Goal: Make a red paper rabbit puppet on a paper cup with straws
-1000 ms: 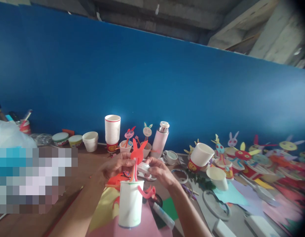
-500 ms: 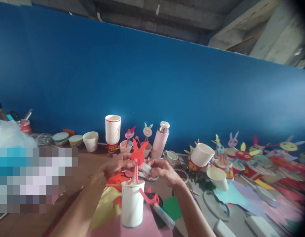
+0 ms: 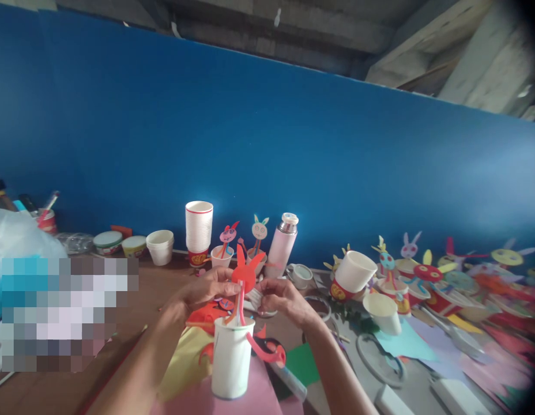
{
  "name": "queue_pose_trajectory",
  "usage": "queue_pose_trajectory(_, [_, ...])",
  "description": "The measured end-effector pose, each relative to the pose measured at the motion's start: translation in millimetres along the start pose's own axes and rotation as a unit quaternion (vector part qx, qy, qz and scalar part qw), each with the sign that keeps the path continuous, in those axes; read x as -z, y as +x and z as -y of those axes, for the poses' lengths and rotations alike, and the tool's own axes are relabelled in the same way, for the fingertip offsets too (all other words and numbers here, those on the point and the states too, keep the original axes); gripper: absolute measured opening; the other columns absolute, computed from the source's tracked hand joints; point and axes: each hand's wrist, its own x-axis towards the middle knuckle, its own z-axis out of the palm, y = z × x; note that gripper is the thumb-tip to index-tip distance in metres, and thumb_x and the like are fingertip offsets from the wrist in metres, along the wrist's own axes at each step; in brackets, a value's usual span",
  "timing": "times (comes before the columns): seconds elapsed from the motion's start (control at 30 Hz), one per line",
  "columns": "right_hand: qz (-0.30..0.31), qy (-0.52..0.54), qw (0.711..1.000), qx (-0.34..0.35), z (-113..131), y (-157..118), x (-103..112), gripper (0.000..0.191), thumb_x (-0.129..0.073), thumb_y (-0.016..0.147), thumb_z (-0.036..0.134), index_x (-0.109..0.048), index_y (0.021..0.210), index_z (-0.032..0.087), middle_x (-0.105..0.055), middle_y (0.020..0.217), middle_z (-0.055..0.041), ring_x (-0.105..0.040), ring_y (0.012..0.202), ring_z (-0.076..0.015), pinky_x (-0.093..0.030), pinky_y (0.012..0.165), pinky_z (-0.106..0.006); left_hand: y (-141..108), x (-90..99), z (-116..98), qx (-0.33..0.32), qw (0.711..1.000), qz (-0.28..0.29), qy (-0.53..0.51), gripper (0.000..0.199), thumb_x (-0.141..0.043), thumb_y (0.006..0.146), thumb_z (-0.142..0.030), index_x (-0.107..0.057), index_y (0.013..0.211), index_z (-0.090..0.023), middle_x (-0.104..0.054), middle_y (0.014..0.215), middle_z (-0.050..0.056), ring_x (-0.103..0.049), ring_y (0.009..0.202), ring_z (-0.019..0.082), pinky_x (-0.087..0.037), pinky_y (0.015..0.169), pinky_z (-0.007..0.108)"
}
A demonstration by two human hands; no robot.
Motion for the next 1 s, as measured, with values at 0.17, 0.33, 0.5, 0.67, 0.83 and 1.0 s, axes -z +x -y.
queue_pose_trajectory(0.17, [0.013, 0.041, 0.999, 0.012, -2.1, 0.7, 1.8, 0.021, -0.053, 0.063, 0.015, -0.060, 0.083, 0.016, -0.059, 0.061, 0.0019, -0.051, 0.056, -0.0113, -0.038, 0.055, -0.022, -3.0, -8.5, -5.7, 0.009, 1.000, 0.008, -0.029, 0.011, -0.068, 0.063, -0.023, -0.066, 0.069, -0.014, -0.061, 0.061, 0.004, -0.056, 0.060, 0.015, -0.043, 0.062, 0.026])
queue_pose_trajectory(0.33, [0.019, 0.076, 0.996, 0.040, -7.1, 3.7, 1.2, 0.019, -0.061, 0.066, 0.025, -0.058, 0.082, 0.017, -0.058, 0.072, 0.0005, -0.052, 0.060, -0.0112, -0.039, 0.058, -0.023, -2.8, -9.6, -3.8, 0.002, 0.998, 0.007, -0.054, 0.015, -0.066, 0.064, -0.025, -0.064, 0.076, -0.015, -0.064, 0.076, 0.006, -0.058, 0.068, 0.017, -0.044, 0.069, 0.031])
queue_pose_trajectory(0.5, [0.005, 0.038, 0.998, 0.040, -4.0, 2.7, 0.7, 0.013, -0.059, 0.068, 0.023, -0.057, 0.078, 0.016, -0.057, 0.063, 0.0015, -0.051, 0.056, -0.0107, -0.038, 0.055, -0.023, 0.7, -6.0, -1.4, 0.000, 0.999, 0.025, -0.026, 0.018, -0.065, 0.066, -0.026, -0.066, 0.079, -0.013, -0.064, 0.069, 0.006, -0.058, 0.063, 0.017, -0.043, 0.066, 0.029])
queue_pose_trajectory(0.67, [-0.020, -0.037, 0.999, 0.028, -5.2, 3.1, 1.3, 0.009, -0.055, 0.069, 0.020, -0.057, 0.076, 0.016, -0.057, 0.061, 0.0010, -0.052, 0.056, -0.0117, -0.038, 0.053, -0.023, -0.8, -2.8, -4.1, -0.002, 0.999, 0.014, 0.043, 0.016, -0.065, 0.067, -0.025, -0.067, 0.079, -0.015, -0.065, 0.068, 0.004, -0.056, 0.061, 0.015, -0.042, 0.063, 0.025])
queue_pose_trajectory(0.83, [-0.044, -0.106, 0.993, 0.017, -6.6, 5.8, -4.7, 0.008, -0.054, 0.066, 0.018, -0.059, 0.072, 0.016, -0.057, 0.061, 0.0008, -0.051, 0.054, -0.0113, -0.037, 0.048, -0.021, -2.9, -4.6, -8.1, -0.017, 0.994, 0.044, 0.094, 0.018, -0.064, 0.067, -0.027, -0.066, 0.079, -0.013, -0.064, 0.073, 0.004, -0.054, 0.064, 0.013, -0.040, 0.062, 0.022])
queue_pose_trajectory(1.0, [-0.049, -0.123, 0.991, 0.012, -5.2, 6.0, -5.8, 0.010, -0.051, 0.069, 0.019, -0.059, 0.074, 0.015, -0.057, 0.062, 0.0005, -0.051, 0.052, -0.0105, -0.039, 0.049, -0.021, -1.7, -5.0, -7.4, 0.000, 0.994, 0.041, 0.102, 0.020, -0.064, 0.067, -0.027, -0.065, 0.081, -0.013, -0.063, 0.072, 0.002, -0.054, 0.062, 0.010, -0.039, 0.061, 0.020])
